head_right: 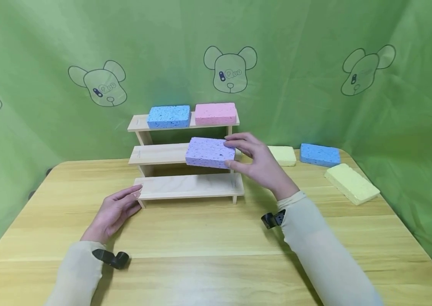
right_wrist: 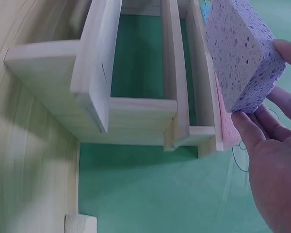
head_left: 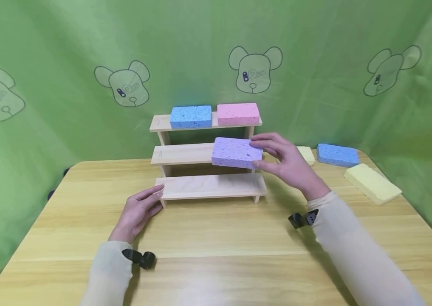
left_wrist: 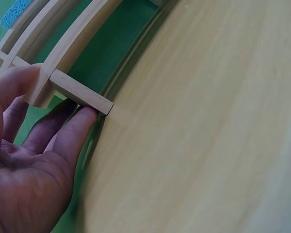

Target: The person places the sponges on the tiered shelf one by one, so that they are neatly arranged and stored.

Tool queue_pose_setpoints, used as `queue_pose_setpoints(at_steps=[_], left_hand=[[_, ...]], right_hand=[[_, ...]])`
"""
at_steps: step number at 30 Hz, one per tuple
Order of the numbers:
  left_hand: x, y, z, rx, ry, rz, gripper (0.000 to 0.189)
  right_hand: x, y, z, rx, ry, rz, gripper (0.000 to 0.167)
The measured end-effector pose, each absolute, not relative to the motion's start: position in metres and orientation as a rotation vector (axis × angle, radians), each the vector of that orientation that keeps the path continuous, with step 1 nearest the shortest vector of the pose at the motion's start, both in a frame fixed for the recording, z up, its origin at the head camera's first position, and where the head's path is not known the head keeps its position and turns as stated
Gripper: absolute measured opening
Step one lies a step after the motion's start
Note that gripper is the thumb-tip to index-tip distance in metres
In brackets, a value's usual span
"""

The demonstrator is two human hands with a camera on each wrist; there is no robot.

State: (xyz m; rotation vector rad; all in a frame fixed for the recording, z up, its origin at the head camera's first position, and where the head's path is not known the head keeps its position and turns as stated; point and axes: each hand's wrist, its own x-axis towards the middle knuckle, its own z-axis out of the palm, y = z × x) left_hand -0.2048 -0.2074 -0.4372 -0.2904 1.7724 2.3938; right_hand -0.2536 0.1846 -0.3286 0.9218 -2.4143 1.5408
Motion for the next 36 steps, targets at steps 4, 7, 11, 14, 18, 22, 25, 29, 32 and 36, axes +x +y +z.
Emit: queue_pose_setpoints(at_steps=[4,7,11,14,18,22,25,29,32,36], left_hand=[[-0.206,-0.207,-0.436,-0.291,1.775,2.402,0.045],[-0.206,-0.207,-0.435,-0.297,1.775,2.396,0.045],[-0.205,-0.206,-0.435,-0.297,1.779,2.384,0.045],[-0.205,-0.205,-0.436,-0.293,1.781,2.386,0.045],[-0.206,-0.205,-0.436,-0.295,1.778,2.392,0.043],[-0.206,-0.205,-0.436,-0.296,1.778,2.387,0.042],[-0.205,-0.206,-0.435,-0.298,1.779,2.383,0.041],[-0.205,-0.206,-0.435,-0.299,1.780,2.382,0.041],[-0.205,-0.207,-0.435,-0.299,1.783,2.380,0.042],[-0.205,-0.207,-0.436,-0.298,1.785,2.372,0.043]], right_hand=[[-0.256,0.176,-0.330,0.936,-2.398,1.569,0.046],[-0.258,0.169,-0.332,0.942,-2.397,1.564,0.046],[-0.259,0.161,-0.334,0.964,-2.385,1.574,0.046],[-0.259,0.157,-0.334,0.981,-2.367,1.592,0.045],[-0.259,0.155,-0.334,0.989,-2.356,1.596,0.044],[-0.261,0.153,-0.336,0.973,-2.362,1.581,0.046],[-0.261,0.151,-0.339,0.957,-2.372,1.571,0.047],[-0.262,0.149,-0.341,0.974,-2.361,1.574,0.046],[-0.264,0.144,-0.341,1.000,-2.347,1.581,0.047],[-0.265,0.137,-0.343,1.007,-2.356,1.578,0.047]])
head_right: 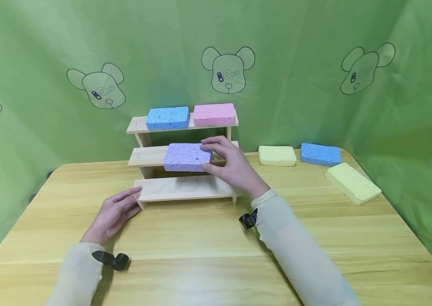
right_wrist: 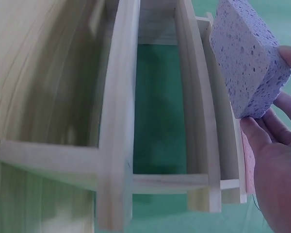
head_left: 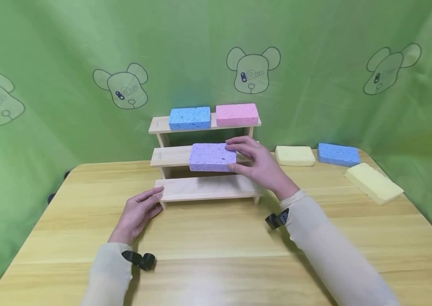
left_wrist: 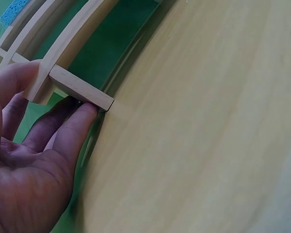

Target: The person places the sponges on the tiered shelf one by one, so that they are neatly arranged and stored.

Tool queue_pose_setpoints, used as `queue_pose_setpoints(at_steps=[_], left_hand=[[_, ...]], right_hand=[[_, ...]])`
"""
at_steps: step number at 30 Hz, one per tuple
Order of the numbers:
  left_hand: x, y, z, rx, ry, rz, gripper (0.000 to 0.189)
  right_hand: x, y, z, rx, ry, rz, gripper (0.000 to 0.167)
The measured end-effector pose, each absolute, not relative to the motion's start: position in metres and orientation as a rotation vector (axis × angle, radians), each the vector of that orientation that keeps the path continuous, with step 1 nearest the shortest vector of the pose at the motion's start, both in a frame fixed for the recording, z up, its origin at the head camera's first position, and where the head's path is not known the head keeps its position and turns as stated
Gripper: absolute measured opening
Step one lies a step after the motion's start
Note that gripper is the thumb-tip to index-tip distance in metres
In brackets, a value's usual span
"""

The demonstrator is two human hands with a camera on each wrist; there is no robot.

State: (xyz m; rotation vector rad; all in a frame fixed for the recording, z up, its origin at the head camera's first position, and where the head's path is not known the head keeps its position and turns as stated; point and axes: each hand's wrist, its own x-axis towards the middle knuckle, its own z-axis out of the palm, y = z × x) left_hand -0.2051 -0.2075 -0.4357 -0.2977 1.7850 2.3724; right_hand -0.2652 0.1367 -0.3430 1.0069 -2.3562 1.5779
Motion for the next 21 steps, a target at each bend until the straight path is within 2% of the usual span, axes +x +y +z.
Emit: queue_pose_setpoints(at_steps=[21], left_hand=[[-0.205,-0.208,-0.438,-0.290,1.772,2.396,0.040]], right_hand=[[-0.279,0.097,-0.345,1.088,-2.342,1.585,0.042]])
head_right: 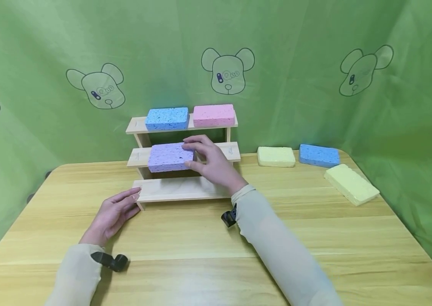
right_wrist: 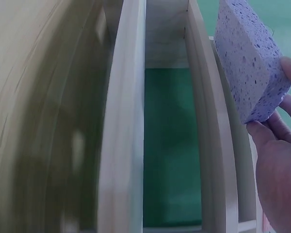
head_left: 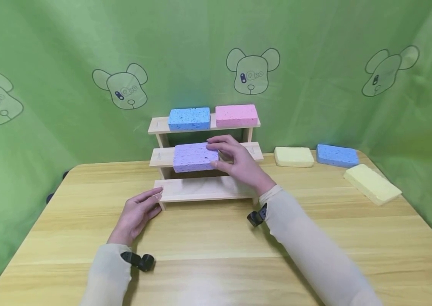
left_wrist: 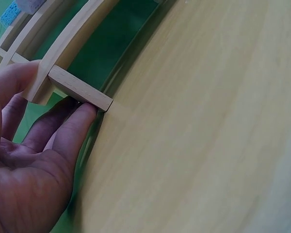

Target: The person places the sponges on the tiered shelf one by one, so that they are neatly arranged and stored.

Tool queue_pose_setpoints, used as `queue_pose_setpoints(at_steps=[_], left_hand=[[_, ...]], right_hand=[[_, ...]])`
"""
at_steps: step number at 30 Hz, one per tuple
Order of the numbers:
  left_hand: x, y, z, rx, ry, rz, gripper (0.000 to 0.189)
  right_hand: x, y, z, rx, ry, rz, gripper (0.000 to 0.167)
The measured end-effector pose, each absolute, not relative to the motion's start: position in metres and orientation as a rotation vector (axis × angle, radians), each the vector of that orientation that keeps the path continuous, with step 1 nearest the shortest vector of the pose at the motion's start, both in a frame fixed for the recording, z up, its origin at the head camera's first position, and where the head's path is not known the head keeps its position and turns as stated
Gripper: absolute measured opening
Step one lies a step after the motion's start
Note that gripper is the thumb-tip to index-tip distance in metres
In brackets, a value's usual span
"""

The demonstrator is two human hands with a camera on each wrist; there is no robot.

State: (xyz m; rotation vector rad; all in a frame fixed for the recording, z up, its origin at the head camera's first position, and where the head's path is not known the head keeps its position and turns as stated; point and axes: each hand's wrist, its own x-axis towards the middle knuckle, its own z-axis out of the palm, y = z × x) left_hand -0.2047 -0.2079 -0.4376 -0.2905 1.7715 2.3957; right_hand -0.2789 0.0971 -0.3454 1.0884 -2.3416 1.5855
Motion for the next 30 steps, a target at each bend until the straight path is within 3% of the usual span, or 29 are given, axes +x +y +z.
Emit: queue_pose_setpoints(at_steps=[30], left_hand=[[-0.205,-0.208,-0.438,-0.285,1.772,2.392,0.037]], right_hand=[[-0.291,0.076,-0.352,0.896,-2.428,1.722,0.048]])
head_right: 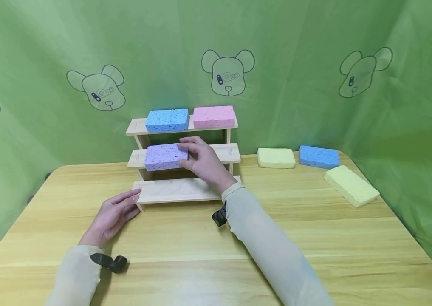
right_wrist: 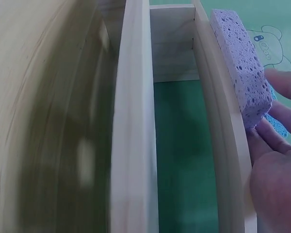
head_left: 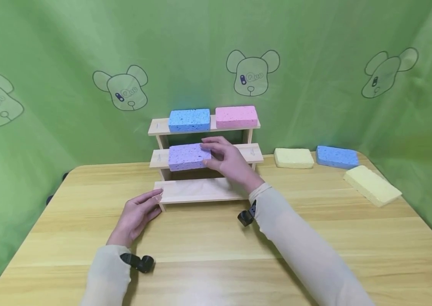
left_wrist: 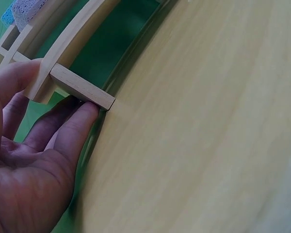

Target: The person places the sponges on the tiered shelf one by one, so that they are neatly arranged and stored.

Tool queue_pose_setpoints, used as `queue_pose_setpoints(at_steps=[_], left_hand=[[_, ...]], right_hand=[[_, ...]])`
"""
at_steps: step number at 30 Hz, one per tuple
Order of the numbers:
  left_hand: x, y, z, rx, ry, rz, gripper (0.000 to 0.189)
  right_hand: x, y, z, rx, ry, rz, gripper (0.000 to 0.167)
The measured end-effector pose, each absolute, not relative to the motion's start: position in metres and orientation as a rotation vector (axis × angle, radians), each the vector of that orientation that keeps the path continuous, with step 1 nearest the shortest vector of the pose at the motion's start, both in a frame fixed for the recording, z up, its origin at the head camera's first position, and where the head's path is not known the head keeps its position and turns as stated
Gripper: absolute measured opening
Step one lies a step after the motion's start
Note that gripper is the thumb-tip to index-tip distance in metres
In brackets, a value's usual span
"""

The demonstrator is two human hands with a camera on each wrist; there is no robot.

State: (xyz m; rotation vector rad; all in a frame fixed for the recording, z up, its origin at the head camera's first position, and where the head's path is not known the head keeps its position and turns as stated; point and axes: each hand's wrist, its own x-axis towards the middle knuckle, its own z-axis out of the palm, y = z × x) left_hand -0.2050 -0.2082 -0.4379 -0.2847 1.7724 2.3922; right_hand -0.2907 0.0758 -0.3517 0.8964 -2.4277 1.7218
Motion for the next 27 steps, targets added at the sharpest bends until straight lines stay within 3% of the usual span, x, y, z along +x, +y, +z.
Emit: queue_pose_setpoints(at_steps=[27], left_hand=[[-0.206,-0.209,-0.438,-0.287,1.800,2.364,0.042]], right_hand=[[-0.262,0.150,-0.345,0.917,-2.462,1.475,0.043]])
